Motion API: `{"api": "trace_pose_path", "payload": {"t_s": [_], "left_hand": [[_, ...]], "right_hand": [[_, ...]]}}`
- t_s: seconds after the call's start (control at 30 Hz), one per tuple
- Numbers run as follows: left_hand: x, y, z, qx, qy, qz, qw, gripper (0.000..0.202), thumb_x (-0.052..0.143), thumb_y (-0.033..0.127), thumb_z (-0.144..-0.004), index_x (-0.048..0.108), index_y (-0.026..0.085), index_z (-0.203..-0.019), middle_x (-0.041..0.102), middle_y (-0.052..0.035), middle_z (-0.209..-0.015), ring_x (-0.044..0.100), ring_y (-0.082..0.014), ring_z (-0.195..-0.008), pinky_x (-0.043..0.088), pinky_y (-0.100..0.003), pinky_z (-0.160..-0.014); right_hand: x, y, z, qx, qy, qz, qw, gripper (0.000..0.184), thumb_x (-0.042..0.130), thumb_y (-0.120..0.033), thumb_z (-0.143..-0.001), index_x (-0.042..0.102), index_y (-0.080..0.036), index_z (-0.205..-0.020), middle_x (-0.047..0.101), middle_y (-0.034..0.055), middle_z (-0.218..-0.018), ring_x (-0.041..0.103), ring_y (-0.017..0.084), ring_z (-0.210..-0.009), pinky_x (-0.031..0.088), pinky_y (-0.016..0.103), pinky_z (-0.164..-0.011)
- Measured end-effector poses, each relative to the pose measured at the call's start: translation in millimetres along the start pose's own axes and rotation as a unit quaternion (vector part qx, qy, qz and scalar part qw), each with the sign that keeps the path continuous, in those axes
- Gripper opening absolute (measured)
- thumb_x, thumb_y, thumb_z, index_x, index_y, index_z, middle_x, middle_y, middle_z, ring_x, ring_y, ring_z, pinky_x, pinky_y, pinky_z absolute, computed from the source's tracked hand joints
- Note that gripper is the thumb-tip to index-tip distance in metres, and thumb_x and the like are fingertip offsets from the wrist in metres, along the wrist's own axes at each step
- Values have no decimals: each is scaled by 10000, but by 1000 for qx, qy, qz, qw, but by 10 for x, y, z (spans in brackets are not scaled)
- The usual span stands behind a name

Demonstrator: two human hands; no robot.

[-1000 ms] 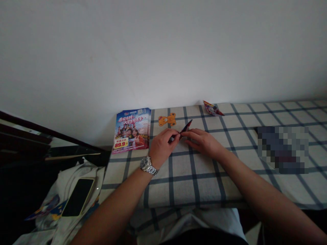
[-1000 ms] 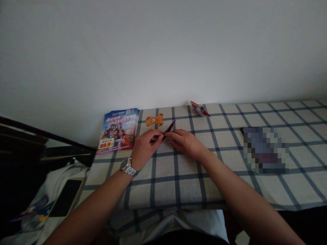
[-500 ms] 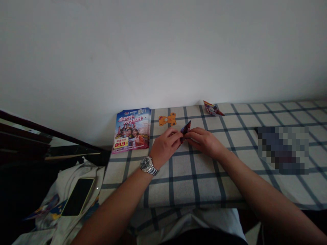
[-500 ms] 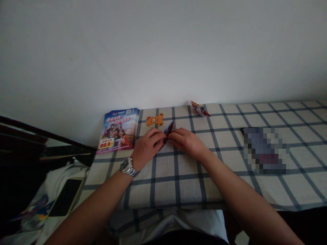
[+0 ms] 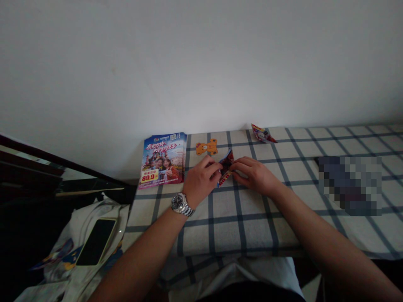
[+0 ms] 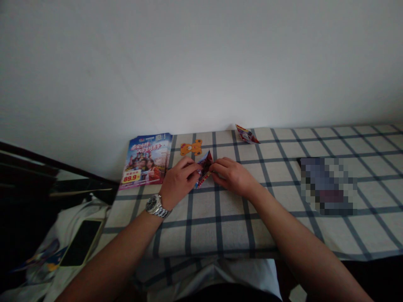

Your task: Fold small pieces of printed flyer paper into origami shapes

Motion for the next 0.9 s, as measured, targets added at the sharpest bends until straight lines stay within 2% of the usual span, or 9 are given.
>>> {"api": "trace_pose_path", "payload": {"t_s": [0.23, 0.4, 0.53, 0.77, 0.9], "left_hand": [[29, -15, 11, -10, -25, -2, 1000, 133, 603, 204, -974, 727, 218, -1021, 671, -31, -1062, 685, -174, -892, 559, -300, -739], [17, 10, 6, -5, -22, -1, 1000, 136, 582, 205, -985, 715, 207, -1016, 685, -35, -1054, 684, -171, -898, 561, -301, -775], [31, 37, 7, 2, -23, 8, 1000, 186, 548, 280, -1025, 714, 197, -1012, 672, -48, -1032, 679, -170, -893, 568, -302, -785], [66, 34, 11, 7, -24, 16, 1000, 188, 577, 297, -1020, 722, 180, -1048, 665, -59, -1035, 673, -180, -902, 572, -311, -808], [52, 37, 10, 11, -19, 21, 1000, 190, 594, 322, -1016, 726, 186, -1040, 670, -55, -1033, 675, -175, -897, 570, -303, -797]], "right_hand": [[-14, 30, 1, 9, -3, 8, 1000, 93, 602, -212, -989, 648, -227, -1069, 710, 91, -1046, 669, 252, -956, 565, 389, -843], [-1, 56, 11, 11, -7, 16, 1000, 105, 609, -198, -982, 635, -217, -1082, 702, 89, -1039, 655, 254, -951, 554, 388, -844], [-6, 34, -1, 10, -15, 32, 999, 117, 607, -200, -983, 640, -214, -1094, 704, 96, -1050, 656, 257, -957, 554, 387, -837], [33, 8, 0, -5, -30, 64, 998, 271, 605, -219, -994, 658, -221, -1259, 711, 107, -1155, 667, 268, -1011, 559, 408, -875], [46, 8, 9, -14, -25, 69, 997, 270, 625, -252, -990, 681, -228, -1254, 707, 114, -1186, 676, 272, -1041, 569, 415, -889]]}}
Point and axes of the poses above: each hand's wrist, its own z-axis away from the middle knuckle, its own x-axis out of the palm, y = z × x, the point moved 9 cm from there along -z, towards the middle knuckle
